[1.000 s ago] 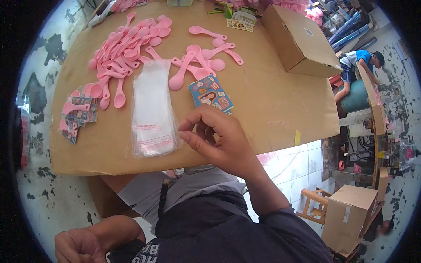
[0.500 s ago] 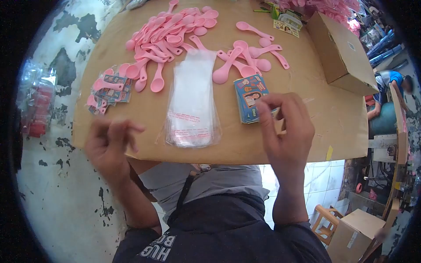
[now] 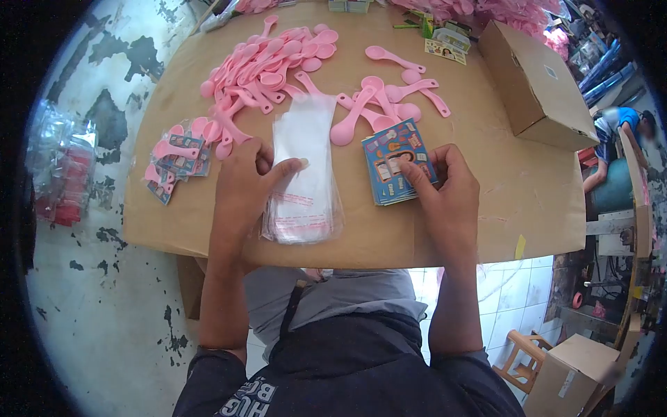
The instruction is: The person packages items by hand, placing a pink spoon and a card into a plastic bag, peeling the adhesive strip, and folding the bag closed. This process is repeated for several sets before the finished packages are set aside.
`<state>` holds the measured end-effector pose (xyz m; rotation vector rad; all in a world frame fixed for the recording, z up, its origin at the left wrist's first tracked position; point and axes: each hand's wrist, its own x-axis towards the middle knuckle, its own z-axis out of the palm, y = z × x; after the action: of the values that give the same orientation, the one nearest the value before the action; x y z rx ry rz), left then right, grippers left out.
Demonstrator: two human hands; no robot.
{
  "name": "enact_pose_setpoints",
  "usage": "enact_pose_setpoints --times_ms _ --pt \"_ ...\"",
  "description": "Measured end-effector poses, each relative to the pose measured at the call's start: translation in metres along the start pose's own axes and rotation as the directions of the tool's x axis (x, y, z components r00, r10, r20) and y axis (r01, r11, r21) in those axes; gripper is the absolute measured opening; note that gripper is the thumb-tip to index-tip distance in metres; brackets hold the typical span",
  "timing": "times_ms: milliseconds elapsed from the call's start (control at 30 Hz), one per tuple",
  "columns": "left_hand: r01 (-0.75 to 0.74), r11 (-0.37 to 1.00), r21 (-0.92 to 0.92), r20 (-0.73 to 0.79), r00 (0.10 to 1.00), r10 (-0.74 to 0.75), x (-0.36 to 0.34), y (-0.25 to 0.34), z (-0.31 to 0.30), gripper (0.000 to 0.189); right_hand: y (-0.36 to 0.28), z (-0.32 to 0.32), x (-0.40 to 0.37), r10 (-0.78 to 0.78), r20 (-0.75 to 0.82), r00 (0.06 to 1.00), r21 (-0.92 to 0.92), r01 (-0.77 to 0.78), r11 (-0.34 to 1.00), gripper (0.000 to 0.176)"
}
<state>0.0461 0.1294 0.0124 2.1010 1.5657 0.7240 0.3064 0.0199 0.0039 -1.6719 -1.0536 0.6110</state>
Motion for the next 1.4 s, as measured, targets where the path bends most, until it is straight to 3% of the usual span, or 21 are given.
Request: enact_pose_setpoints --times_ms 67,133,233,333,400,433,467,533,633,733,800,867,933,967,1033,1067,1133,1167,1233,1300,1400 --pt "-0.034 0.999 -0.027 0.0 0.999 0.034 0.002 0.0 0.0 0.038 -0.001 -0.002 0.001 0.01 -0.007 1.0 -0.046 -0.01 0.999 0.03" --pt "0.147 0.971 -0.186 0.068 0.988 -0.137 0.002 0.002 -0.004 0.034 0.0 -0.004 0.002 0.018 -0.009 1.0 -0.098 -0.018 0.995 0.029" --pt "0.178 0.914 -0.364 0.061 0.984 -0.168 -0.002 -0.003 -0.003 0.028 0.002 -0.004 0.001 -0.023 -0.03 0.999 -0.115 0.019 0.993 0.028" --pt "0.065 0.96 -0.274 -0.04 0.996 -0.078 -0.006 -0.01 -0.008 0.023 -0.006 -0.006 -0.001 0.033 -0.063 0.997 -0.023 -0.035 0.999 0.028" --pt "0.005 0.963 -0.27 -0.104 0.994 -0.034 -0.009 -0.018 -0.008 0.022 -0.007 -0.007 -0.001 -0.142 -0.154 0.978 -0.049 0.136 0.989 0.027" --pt "-0.055 0.963 -0.263 -0.169 0.986 0.011 -0.01 -0.02 -0.008 0.02 -0.01 -0.007 -0.003 -0.142 -0.155 0.978 -0.049 0.136 0.989 0.027" --pt "-0.057 0.963 -0.263 -0.17 0.985 0.012 -0.011 -0.018 -0.009 0.02 -0.013 -0.006 -0.005 -0.155 -0.144 0.977 -0.034 0.152 0.988 0.026" --pt "0.098 0.869 -0.485 -0.14 0.972 -0.188 -0.012 -0.013 -0.011 0.02 -0.017 -0.003 -0.009 -0.174 -0.133 0.976 -0.016 0.174 0.985 0.026" --pt "0.147 0.861 -0.486 -0.042 0.981 -0.192 -0.017 -0.02 -0.016 0.02 -0.021 0.003 -0.013 -0.211 -0.07 0.975 0.013 0.212 0.977 0.025" --pt "0.104 0.864 -0.493 -0.069 0.985 -0.159 -0.022 -0.016 -0.013 0.02 -0.031 0.016 -0.02 -0.249 -0.025 0.968 0.064 0.25 0.966 0.023" --pt "0.023 0.886 -0.464 -0.12 0.989 -0.088 -0.023 -0.017 -0.011 0.021 -0.043 0.027 -0.03 -0.13 0.104 0.986 0.341 0.087 0.936 0.023" --pt "-0.059 0.902 -0.428 -0.164 0.986 -0.014 -0.025 -0.018 -0.008 0.022 -0.054 0.039 -0.038 -0.097 0.166 0.981 0.38 0.027 0.924 0.025" --pt "0.027 0.865 -0.5 -0.115 0.988 -0.098 -0.028 -0.019 -0.007 0.022 -0.057 0.051 -0.043 -0.049 0.368 0.929 0.438 -0.127 0.89 0.025" --pt "0.025 0.866 -0.499 -0.116 0.989 -0.095 -0.028 -0.021 -0.004 0.022 -0.052 0.059 -0.043 -0.05 0.366 0.929 0.439 -0.125 0.89 0.025" --pt "-0.05 0.671 -0.739 -0.171 0.978 -0.116 -0.027 -0.027 -0.001 0.02 -0.04 0.073 -0.04 -0.214 0.42 0.882 0.116 0.181 0.977 0.023" --pt "-0.053 0.674 -0.737 -0.178 0.977 -0.119 -0.028 -0.027 -0.004 0.02 -0.041 0.075 -0.04 -0.219 0.425 0.878 0.121 0.185 0.975 0.023" --pt "0.013 0.346 -0.938 -0.055 0.981 -0.188 -0.029 -0.026 -0.011 0.017 -0.043 0.077 -0.042 -0.243 0.382 0.891 0.043 0.246 0.968 0.022" --pt "0.008 0.347 -0.938 -0.063 0.979 -0.193 -0.031 -0.023 -0.015 0.017 -0.048 0.074 -0.043 -0.241 0.356 0.903 0.08 0.228 0.97 0.021" --pt "0.108 0.078 -0.991 0.086 0.967 -0.239 -0.033 -0.015 -0.021 0.017 -0.047 0.067 -0.043 -0.196 0.297 0.935 0.143 0.16 0.977 0.02" --pt "0.105 0.042 -0.994 0.093 0.97 -0.223 -0.034 -0.025 -0.019 0.018 -0.044 0.063 -0.042 -0.128 0.179 0.976 0.3 0.069 0.952 0.017" --pt "0.086 0.022 -0.996 0.079 0.974 -0.212 -0.034 -0.034 -0.012 0.021 -0.048 0.053 -0.041 -0.076 0.162 0.984 0.321 0.02 0.947 0.016"
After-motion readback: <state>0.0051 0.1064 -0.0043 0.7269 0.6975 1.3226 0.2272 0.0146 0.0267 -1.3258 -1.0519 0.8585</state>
